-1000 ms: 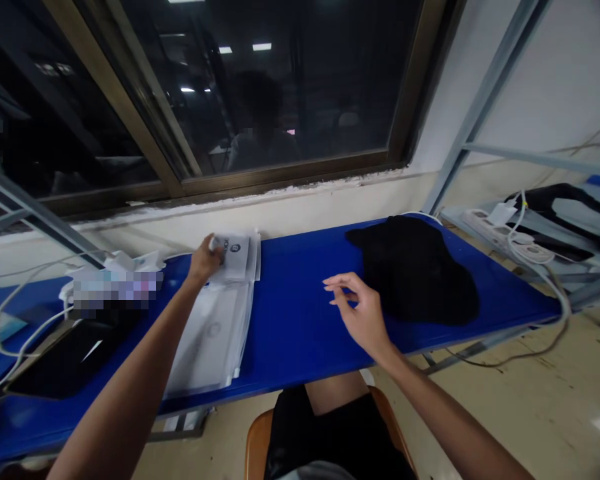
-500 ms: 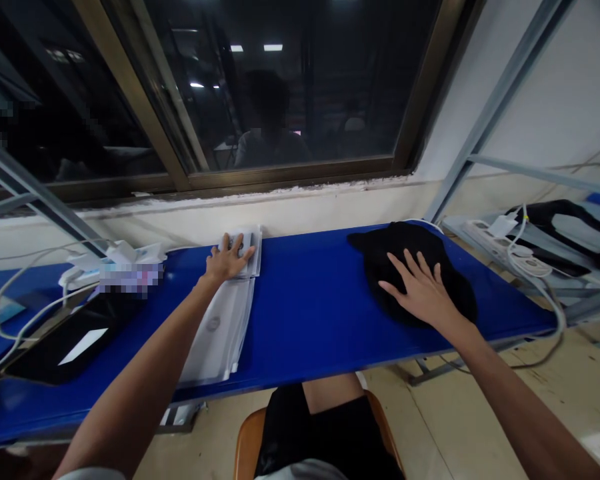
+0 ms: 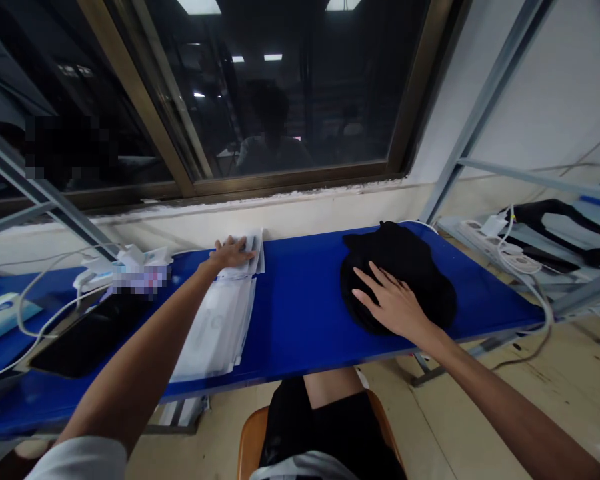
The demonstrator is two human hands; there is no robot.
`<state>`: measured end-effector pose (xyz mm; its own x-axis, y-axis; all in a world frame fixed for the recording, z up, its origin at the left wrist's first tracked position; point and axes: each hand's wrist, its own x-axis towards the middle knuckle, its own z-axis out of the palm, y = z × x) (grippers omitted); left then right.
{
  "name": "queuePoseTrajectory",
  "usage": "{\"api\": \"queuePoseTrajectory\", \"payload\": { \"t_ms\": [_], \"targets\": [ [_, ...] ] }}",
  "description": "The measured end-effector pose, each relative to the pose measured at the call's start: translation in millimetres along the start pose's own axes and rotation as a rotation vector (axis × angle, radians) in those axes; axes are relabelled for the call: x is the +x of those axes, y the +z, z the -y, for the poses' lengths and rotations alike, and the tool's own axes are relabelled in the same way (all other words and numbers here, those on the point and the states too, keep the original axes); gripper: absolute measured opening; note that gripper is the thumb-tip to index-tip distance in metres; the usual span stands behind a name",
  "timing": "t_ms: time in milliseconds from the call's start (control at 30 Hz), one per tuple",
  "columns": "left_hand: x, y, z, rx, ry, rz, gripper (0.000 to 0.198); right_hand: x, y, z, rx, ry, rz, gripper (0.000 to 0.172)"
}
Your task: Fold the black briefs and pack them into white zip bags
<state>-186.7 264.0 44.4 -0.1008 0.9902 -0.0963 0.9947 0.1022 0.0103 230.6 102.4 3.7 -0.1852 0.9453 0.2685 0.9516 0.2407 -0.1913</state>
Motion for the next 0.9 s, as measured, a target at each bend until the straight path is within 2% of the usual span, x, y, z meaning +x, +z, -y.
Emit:
{"api": "queuePoseTrajectory", "payload": {
  "t_ms": [133, 200, 367, 500, 600, 667, 733, 767, 833, 900],
  "targets": [
    [-1.7, -2.5, -8.3, -0.045, -0.062, 0.005, 0.105, 19.4, -26.6, -23.5, 0.146, 0.015, -0.237, 0.044],
    [-6.1, 3.3, -20.1, -0.070, -0.133, -0.006, 0.112, 29.8, -29.6, -37.9, 0.093, 0.067, -0.270, 0.039],
    [-7.2, 13.8, -41.1, -0.100, -0.251, -0.073, 0.102, 34.8, -16.0, -56.6, -0.078, 0.129, -0.158, 0.042],
    [-3.9, 16.6, -35.2, -0.101, -0.203, -0.123, 0.090, 35.2, -17.2, -67.6, -0.260, 0.262, -0.087, 0.050],
    [-5.8, 18.8, -26.9, -0.104, -0.146, -0.153, 0.089, 46.6, -25.0, -80.6, -0.272, 0.307, -0.004, 0.053],
    [-7.7, 19.8, -24.0, -0.113, -0.144, -0.175, 0.093, 55.8, -28.4, -87.2, -0.258, 0.314, 0.062, 0.049],
    [-10.0, 19.6, -24.3, -0.126, -0.170, -0.190, 0.101, 61.9, -30.6, -88.8, -0.253, 0.292, 0.069, 0.038],
    [-11.8, 18.8, -26.0, -0.130, -0.187, -0.206, 0.105, 63.0, -32.3, -87.2, -0.241, 0.262, 0.023, 0.034],
    [-18.2, 14.9, -33.7, -0.145, -0.165, -0.305, 0.108, 61.4, -38.5, -78.9, -0.170, 0.149, -0.168, 0.031],
    [-30.2, 7.5, -49.5, -0.244, 0.026, -0.448, 0.099, 56.1, -49.8, -63.5, -0.027, -0.017, -0.409, 0.024]
  ]
}}
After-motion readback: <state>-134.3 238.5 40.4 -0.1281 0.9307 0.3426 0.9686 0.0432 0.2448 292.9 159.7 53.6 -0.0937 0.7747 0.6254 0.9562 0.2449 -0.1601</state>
